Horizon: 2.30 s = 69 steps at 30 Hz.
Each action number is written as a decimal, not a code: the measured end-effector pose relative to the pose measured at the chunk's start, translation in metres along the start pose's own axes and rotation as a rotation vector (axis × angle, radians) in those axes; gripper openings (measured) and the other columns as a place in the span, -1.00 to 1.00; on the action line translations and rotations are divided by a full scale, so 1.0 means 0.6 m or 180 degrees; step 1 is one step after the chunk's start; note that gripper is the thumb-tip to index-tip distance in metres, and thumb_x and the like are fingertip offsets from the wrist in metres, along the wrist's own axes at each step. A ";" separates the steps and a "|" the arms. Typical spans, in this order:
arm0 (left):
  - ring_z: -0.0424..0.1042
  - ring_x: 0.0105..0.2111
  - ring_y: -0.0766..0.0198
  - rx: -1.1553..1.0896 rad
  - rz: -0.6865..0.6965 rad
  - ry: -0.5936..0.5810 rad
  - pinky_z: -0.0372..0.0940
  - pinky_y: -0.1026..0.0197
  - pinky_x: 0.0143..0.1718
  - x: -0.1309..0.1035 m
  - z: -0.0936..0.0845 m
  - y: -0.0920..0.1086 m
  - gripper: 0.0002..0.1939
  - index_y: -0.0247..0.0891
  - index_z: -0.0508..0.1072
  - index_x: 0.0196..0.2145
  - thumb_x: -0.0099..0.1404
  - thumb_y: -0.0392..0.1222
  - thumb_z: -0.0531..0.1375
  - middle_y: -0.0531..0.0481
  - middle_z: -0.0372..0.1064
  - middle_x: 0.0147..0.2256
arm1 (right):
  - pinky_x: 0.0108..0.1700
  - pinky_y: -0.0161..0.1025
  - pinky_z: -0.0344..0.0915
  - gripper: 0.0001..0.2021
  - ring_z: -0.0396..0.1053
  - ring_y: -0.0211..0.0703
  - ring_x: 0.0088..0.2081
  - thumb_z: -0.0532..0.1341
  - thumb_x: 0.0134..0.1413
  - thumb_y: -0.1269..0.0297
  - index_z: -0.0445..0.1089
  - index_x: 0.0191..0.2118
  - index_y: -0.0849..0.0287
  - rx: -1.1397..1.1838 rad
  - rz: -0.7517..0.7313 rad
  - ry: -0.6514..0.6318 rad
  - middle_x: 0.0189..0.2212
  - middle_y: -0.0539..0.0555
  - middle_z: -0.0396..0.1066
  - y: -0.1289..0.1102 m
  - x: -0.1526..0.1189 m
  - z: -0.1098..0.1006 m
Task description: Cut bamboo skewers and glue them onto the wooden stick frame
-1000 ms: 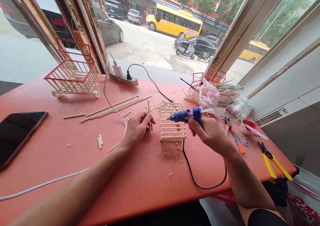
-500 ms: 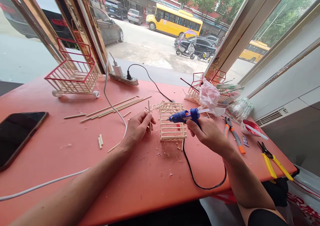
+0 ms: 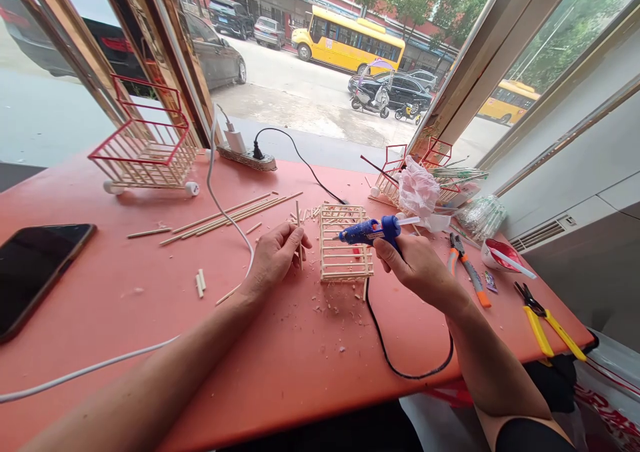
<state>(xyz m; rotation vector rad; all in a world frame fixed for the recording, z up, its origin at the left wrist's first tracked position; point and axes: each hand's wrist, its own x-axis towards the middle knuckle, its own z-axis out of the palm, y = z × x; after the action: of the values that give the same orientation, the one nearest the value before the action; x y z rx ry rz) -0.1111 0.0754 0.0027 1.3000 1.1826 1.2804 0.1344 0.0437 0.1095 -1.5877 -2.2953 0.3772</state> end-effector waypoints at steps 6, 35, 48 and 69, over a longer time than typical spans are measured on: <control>0.35 -0.67 0.36 0.0040 0.0005 0.0000 0.28 0.29 -0.56 -0.001 0.000 0.002 -0.67 -0.27 0.45 -0.45 0.34 0.02 0.16 0.05 0.38 -0.59 | -0.36 -0.20 0.03 -0.43 0.27 -0.16 -0.51 -0.08 0.39 -0.16 0.27 -0.52 0.12 -0.0036 0.0005 0.0023 -0.60 0.04 0.33 0.000 -0.001 0.000; 0.35 -0.67 0.34 -0.0019 0.0013 0.0001 0.29 0.29 -0.57 0.001 0.000 -0.003 -0.67 -0.26 0.45 -0.45 0.34 0.03 0.17 0.05 0.37 -0.60 | -0.34 -0.19 0.05 -0.44 0.30 -0.15 -0.49 -0.06 0.39 -0.15 0.29 -0.51 0.12 -0.0079 -0.0009 0.0063 -0.60 0.04 0.35 0.000 -0.004 -0.002; 0.35 -0.66 0.34 -0.0011 0.0028 -0.0004 0.30 0.28 -0.56 0.000 -0.001 0.000 -0.66 -0.25 0.45 -0.46 0.34 0.04 0.18 0.04 0.38 -0.60 | -0.36 -0.21 0.05 -0.45 0.28 -0.16 -0.50 -0.05 0.40 -0.13 0.33 -0.49 0.14 0.0001 -0.0064 0.0049 -0.61 0.04 0.33 -0.001 -0.002 0.002; 0.35 -0.66 0.33 -0.0032 -0.0030 0.0006 0.29 0.28 -0.56 -0.002 0.000 0.003 -0.67 -0.25 0.45 -0.46 0.33 0.05 0.19 0.05 0.37 -0.61 | -0.36 -0.21 0.06 -0.44 0.29 -0.19 -0.51 -0.05 0.41 -0.13 0.32 -0.50 0.13 0.0052 -0.0150 0.0184 -0.59 0.03 0.37 0.000 -0.002 0.003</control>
<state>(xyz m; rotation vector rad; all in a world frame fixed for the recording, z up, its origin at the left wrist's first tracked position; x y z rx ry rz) -0.1109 0.0742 0.0046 1.2847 1.1809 1.2795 0.1340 0.0426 0.1079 -1.5140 -2.2762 0.3332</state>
